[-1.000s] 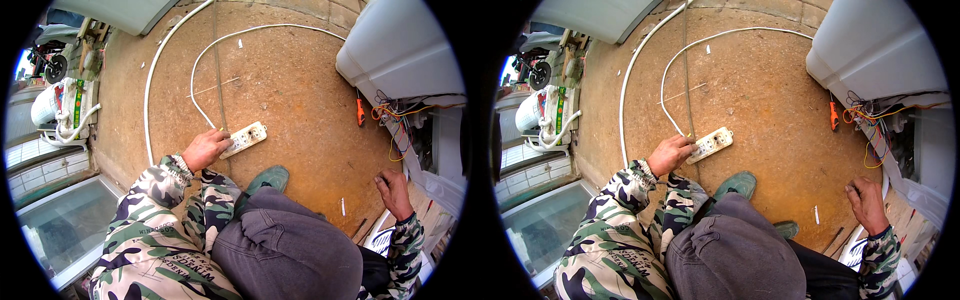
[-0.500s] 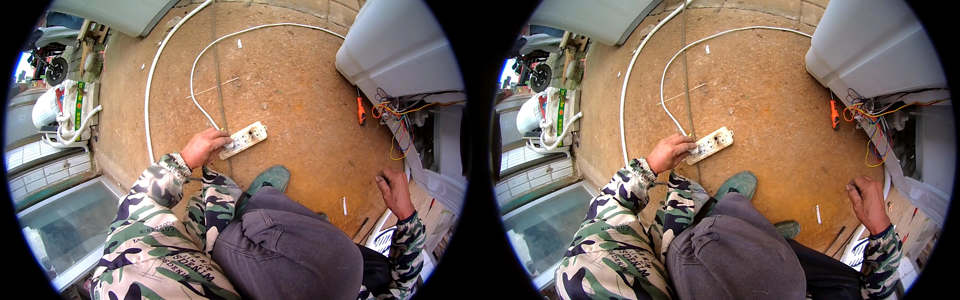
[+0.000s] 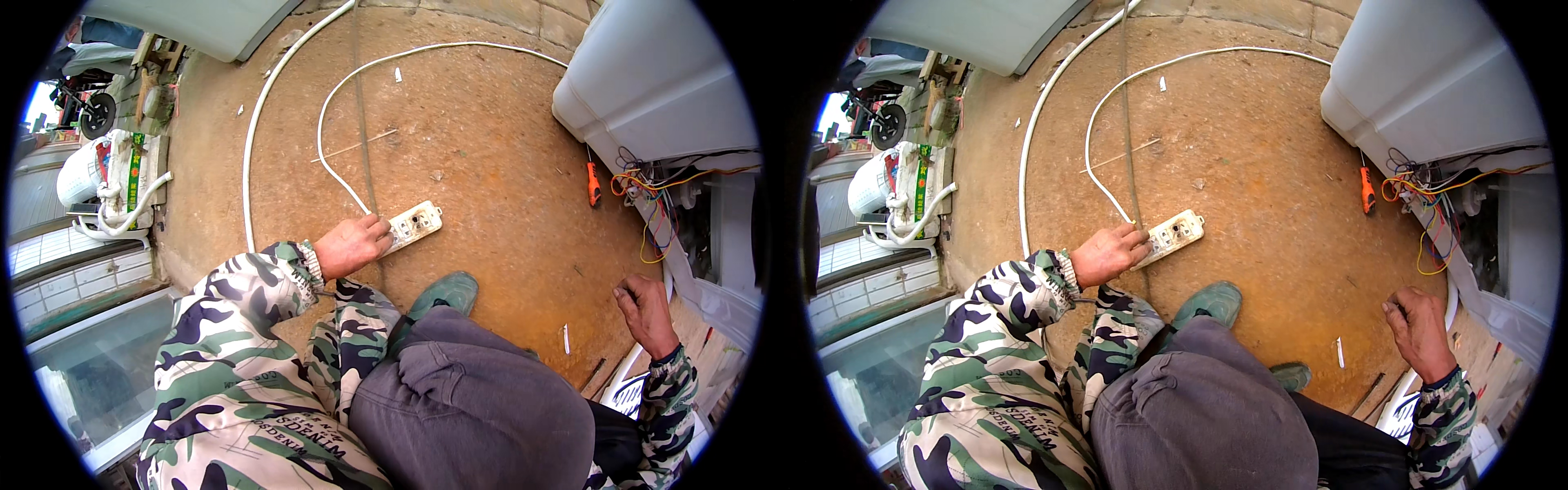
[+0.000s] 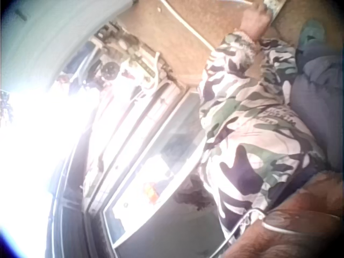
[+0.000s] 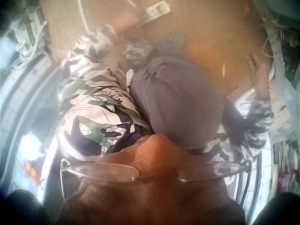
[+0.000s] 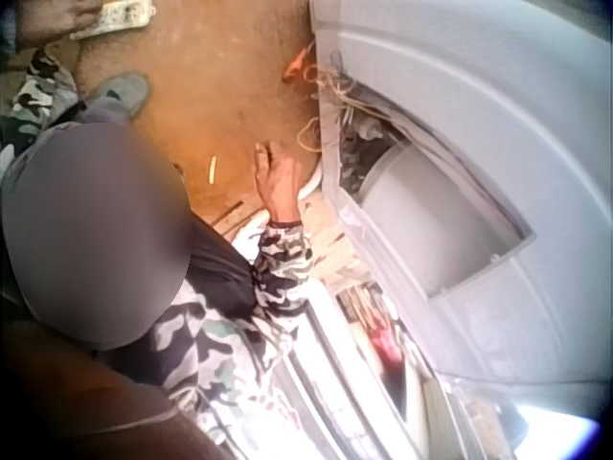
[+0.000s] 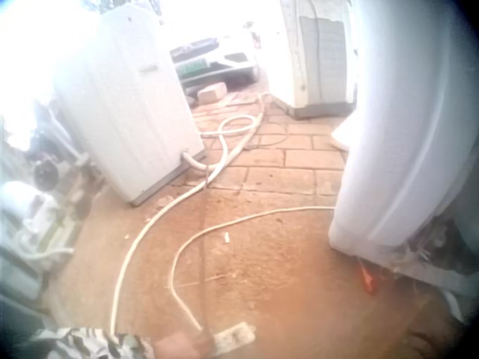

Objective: The person uses a T-handle wrench to loosen screws on the back panel of a white appliance. They then remove the panel to access the internal wiring and components. The person manipulates several colored wires and connectors inside the machine before reattaching the back panel.

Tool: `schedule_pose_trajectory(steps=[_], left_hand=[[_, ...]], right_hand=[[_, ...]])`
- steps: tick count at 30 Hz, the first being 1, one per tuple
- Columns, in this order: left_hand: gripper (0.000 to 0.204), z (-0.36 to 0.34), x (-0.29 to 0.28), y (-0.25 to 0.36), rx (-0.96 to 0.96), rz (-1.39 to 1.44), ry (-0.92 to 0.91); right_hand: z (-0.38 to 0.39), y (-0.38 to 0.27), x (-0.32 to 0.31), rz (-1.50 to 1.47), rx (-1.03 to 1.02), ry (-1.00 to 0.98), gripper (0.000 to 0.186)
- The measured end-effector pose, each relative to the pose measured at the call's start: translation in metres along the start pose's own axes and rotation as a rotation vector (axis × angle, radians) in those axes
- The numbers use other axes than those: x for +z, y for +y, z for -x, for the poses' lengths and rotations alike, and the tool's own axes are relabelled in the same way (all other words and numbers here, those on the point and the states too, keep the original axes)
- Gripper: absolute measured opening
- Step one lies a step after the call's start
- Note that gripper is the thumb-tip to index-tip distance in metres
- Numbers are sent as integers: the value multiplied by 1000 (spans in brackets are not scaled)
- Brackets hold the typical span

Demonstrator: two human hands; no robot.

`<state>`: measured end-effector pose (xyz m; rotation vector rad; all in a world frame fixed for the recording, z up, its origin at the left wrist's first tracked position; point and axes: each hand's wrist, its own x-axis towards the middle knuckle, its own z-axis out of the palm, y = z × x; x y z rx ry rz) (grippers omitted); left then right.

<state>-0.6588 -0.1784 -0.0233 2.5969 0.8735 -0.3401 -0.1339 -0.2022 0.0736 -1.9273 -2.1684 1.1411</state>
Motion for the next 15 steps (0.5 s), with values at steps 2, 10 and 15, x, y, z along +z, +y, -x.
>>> schedule_pose_trajectory(steps=[2,10,15], left_hand=[[39,-1,-2,-4,41,-4,-60],[43,-18,-2,5,173,-189,-214],[45,-2,1,1,87,-160,-69]], right_hand=[[-1,1,1,4,-17,-6,14],[2,1,-2,28,13,-16,17],[-3,-10,-9,37,-64,0,18]])
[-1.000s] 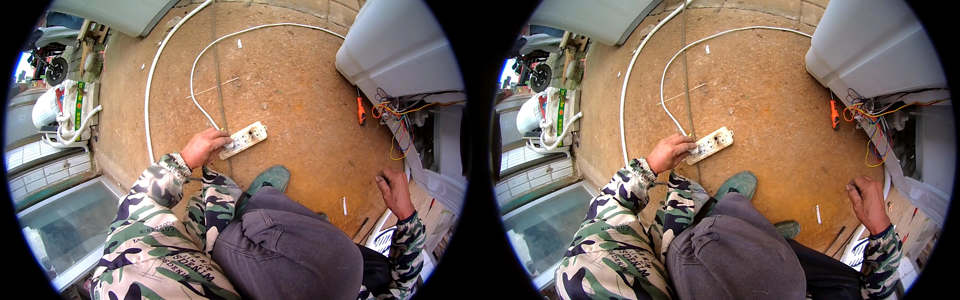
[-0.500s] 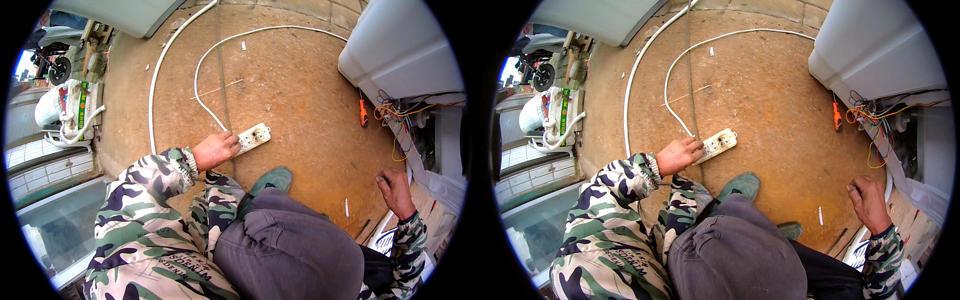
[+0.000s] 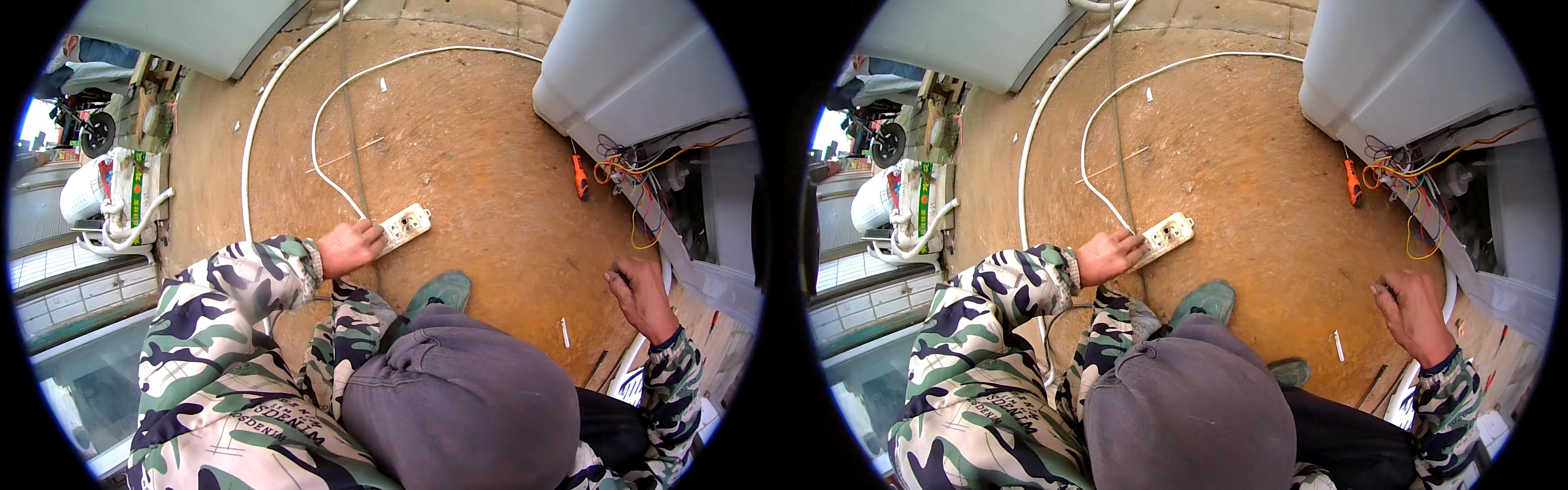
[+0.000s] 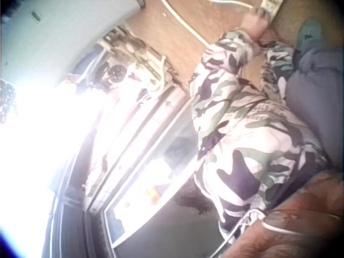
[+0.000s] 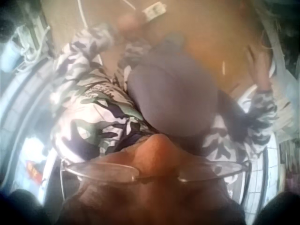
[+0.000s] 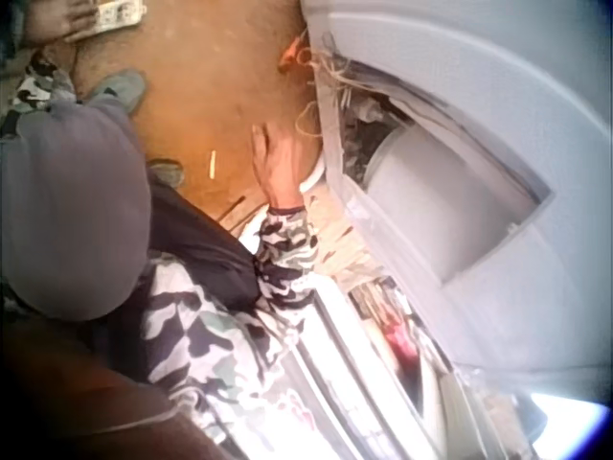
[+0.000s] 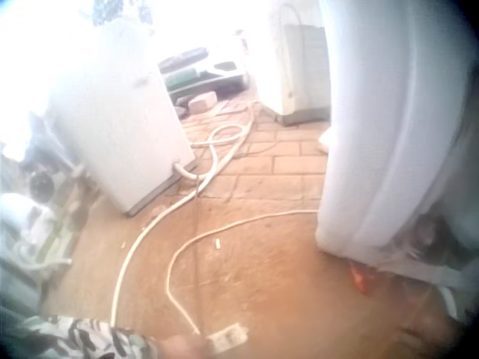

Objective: The person uses a T-handle wrench to loosen screws on the back panel of a white appliance. They then remove the panel to access the internal wiring and components. The person manipulates several colored wires and connectors inside the machine before reattaching the back panel.

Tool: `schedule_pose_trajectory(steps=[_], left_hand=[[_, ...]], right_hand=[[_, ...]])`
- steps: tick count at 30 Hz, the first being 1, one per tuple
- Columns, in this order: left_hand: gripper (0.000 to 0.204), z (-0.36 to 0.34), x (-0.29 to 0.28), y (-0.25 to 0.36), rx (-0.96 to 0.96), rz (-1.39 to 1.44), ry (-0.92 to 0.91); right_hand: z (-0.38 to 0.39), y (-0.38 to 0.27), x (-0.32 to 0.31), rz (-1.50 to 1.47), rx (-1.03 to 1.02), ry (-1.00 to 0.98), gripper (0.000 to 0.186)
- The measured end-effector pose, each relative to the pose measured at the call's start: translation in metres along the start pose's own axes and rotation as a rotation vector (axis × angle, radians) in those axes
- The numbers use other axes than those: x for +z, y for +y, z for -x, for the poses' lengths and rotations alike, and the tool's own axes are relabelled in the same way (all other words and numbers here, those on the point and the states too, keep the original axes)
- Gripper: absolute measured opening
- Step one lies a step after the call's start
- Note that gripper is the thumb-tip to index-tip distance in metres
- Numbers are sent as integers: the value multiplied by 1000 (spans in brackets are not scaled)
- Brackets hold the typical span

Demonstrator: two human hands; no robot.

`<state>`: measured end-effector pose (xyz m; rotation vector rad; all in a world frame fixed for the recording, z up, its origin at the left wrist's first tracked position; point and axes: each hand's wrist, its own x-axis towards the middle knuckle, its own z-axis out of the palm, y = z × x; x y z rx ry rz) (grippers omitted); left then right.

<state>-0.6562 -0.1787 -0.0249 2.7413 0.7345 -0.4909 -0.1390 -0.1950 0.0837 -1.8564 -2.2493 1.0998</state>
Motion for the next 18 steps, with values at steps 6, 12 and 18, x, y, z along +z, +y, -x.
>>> schedule_pose_trajectory(steps=[6,12,18], left_hand=[[45,-15,11,-13,86,3,28],[42,-12,21,-3,70,-14,-46],[36,-13,22,-4,-53,37,-101]], right_hand=[[4,4,4,-52,-24,24,18],[1,1,-1,-13,-10,-10,20],[0,2,-2,60,-110,23,24]])
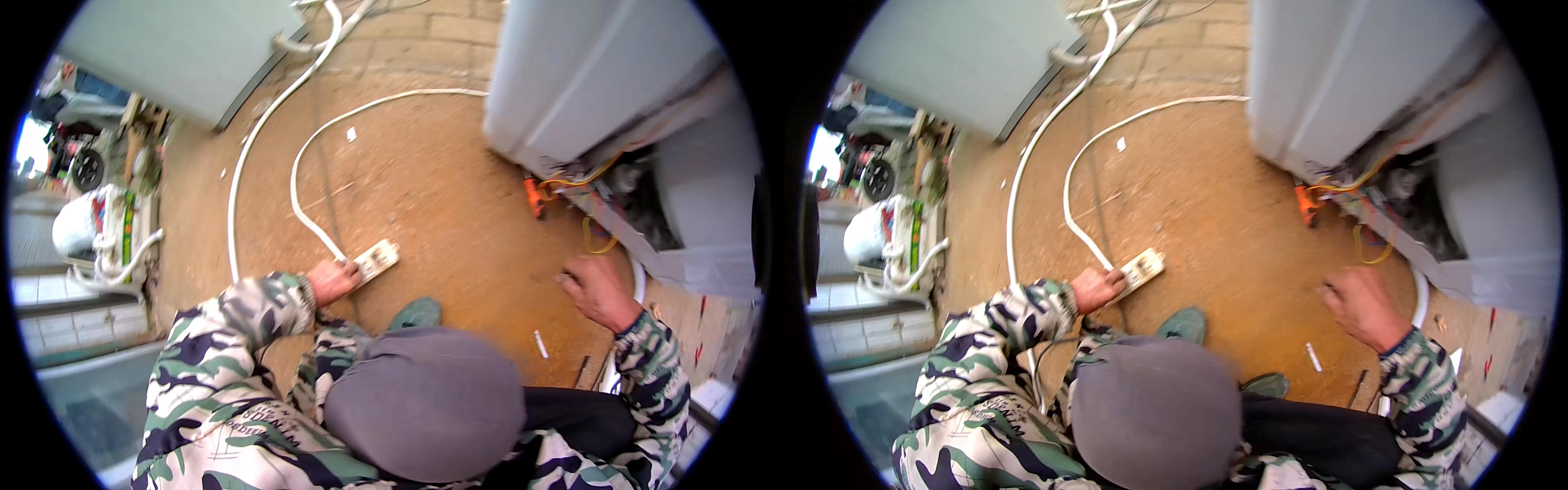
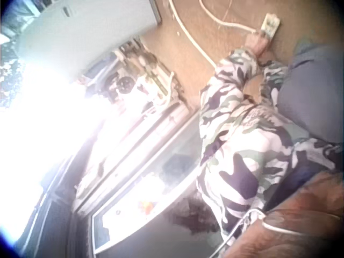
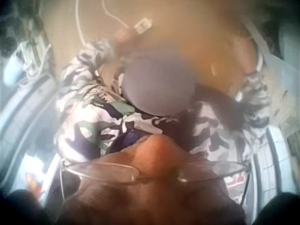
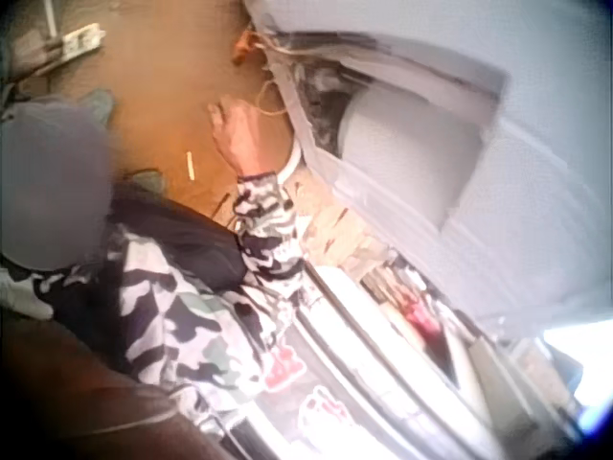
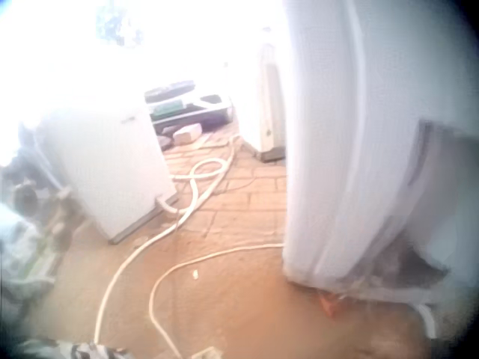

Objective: The person uses a T-handle wrench to loosen screws on the back panel of a white appliance. They then remove the panel to access the internal wiring and components. The person manipulates several colored wires and connectors inside the machine before reattaching the back panel.

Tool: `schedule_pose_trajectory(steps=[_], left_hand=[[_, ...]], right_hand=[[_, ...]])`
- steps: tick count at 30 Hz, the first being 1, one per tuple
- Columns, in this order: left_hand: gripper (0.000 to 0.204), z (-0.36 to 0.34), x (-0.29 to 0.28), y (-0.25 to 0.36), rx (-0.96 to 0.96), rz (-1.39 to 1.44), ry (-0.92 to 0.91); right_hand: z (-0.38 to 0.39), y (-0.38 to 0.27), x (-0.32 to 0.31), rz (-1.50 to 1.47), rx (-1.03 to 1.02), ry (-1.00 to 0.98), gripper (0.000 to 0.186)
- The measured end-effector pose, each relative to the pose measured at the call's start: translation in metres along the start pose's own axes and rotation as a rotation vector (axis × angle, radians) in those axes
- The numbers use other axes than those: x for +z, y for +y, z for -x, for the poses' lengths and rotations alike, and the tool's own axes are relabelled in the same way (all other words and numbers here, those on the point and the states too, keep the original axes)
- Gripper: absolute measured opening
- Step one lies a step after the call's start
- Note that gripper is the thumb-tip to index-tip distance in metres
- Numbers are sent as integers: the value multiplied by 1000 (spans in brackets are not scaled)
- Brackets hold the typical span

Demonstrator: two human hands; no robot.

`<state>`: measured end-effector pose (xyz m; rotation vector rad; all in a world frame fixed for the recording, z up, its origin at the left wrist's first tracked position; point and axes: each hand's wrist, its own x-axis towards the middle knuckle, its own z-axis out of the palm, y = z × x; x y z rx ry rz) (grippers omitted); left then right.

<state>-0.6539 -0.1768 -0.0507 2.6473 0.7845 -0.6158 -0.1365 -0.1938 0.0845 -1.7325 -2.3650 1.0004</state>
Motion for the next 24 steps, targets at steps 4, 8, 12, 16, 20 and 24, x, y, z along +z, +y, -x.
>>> schedule_pose_trajectory(steps=[4,8,12,16,20,24], left_hand=[[29,-20,-23,13,-257,289,339],[55,-69,-12,32,-373,365,642],[59,-94,5,38,-299,344,616],[62,-82,17,36,-267,475,669],[64,-76,30,33,-295,556,704],[61,-75,28,23,-312,739,684]], right_hand=[[-6,5,0,16,-4,45,27],[-2,13,5,37,-54,80,28],[2,4,-1,23,31,32,27],[0,7,-4,-14,45,37,27],[-3,2,-3,-12,73,3,31],[-5,-2,6,-39,9,46,28]])
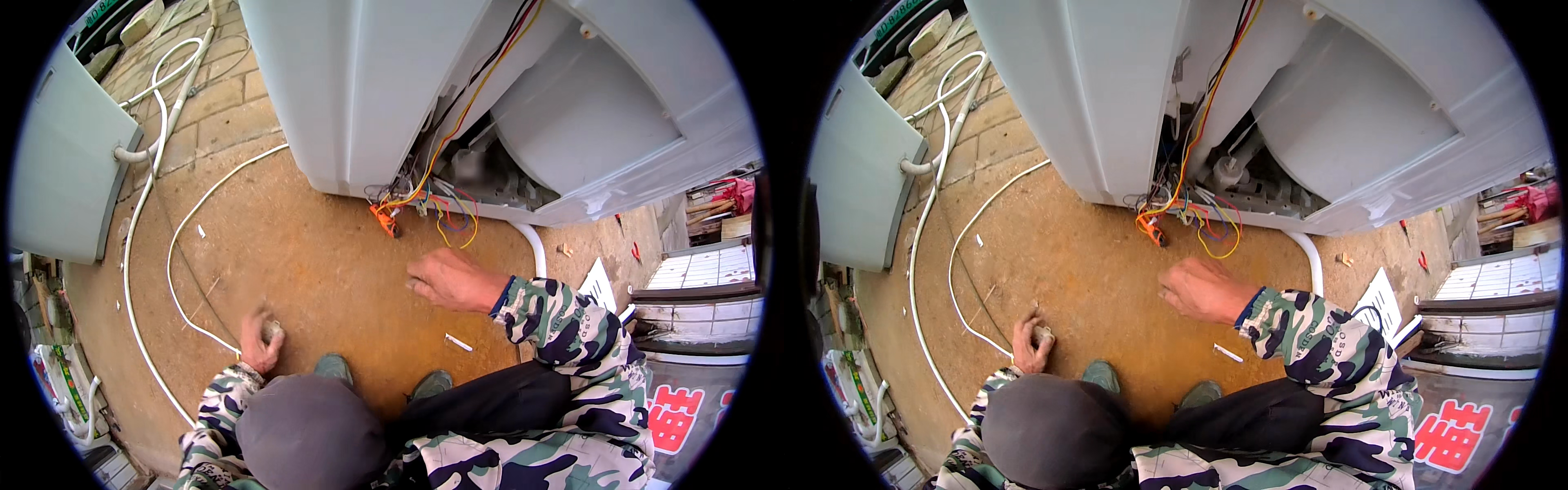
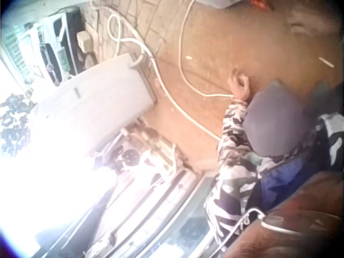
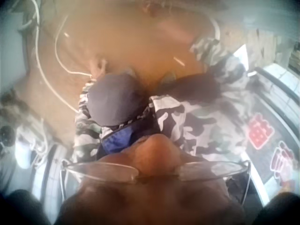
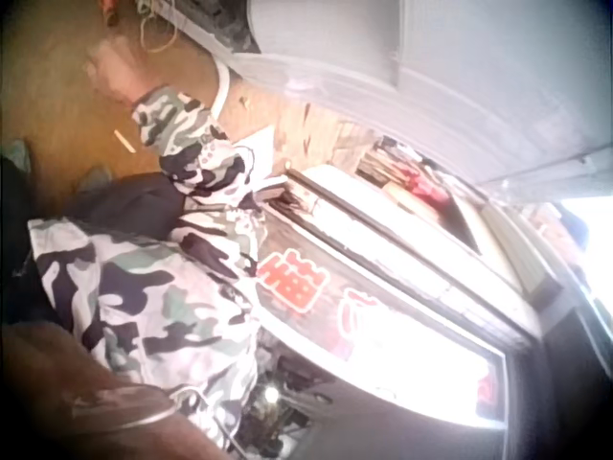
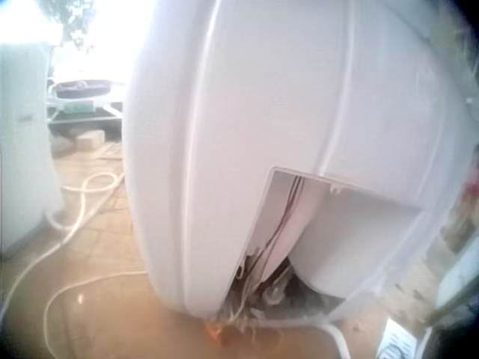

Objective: The person uses a T-handle wrench to loosen screws on the back panel of a white appliance. They then remove the panel to access the internal wiring and components. The person manipulates several colored wires and connectors inside the machine before reattaching the back panel.

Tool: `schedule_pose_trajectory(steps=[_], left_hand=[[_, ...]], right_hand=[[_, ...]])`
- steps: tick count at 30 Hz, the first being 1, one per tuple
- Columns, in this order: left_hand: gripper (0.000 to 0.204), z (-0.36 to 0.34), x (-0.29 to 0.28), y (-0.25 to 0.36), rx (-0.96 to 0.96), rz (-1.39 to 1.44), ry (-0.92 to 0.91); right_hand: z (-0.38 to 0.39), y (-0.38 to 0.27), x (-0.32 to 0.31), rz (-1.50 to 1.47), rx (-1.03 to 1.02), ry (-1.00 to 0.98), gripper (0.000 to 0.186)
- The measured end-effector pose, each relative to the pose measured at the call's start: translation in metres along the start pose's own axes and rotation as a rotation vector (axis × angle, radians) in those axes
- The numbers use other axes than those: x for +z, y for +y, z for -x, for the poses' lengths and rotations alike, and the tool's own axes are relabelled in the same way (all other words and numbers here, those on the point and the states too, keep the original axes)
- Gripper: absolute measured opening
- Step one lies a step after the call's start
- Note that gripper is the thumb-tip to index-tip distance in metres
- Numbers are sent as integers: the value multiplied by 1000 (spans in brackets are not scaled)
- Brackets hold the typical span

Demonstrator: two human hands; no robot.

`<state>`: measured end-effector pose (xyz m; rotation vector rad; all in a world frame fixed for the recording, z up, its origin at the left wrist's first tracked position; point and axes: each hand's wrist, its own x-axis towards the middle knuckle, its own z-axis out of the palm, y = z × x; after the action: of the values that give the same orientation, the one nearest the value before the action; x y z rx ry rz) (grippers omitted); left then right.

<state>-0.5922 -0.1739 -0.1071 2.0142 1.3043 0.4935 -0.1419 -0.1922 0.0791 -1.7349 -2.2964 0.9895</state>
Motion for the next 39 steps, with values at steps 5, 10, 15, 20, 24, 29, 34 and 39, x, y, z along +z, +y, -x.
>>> schedule_pose_trajectory(steps=[5,10,15,20,24,29,34,39], left_hand=[[61,0,12,6,146,-203,-8],[57,-9,20,6,48,-210,69],[35,15,-11,21,-17,-228,293],[29,59,-66,-7,-415,-13,518],[37,147,-88,-53,-685,183,297],[55,121,-78,-14,-759,427,30],[48,105,-67,-48,-729,278,-179],[36,103,-54,-44,-763,337,-50]], right_hand=[[0,0,-8,-3,-5,4,27],[-4,2,-15,0,-82,70,28],[-3,17,1,12,-173,77,28],[39,21,-15,30,96,93,24],[25,9,-1,-46,118,-90,23],[19,11,8,23,24,-92,23],[25,28,3,103,91,-141,29],[26,21,-2,127,132,-160,30]])
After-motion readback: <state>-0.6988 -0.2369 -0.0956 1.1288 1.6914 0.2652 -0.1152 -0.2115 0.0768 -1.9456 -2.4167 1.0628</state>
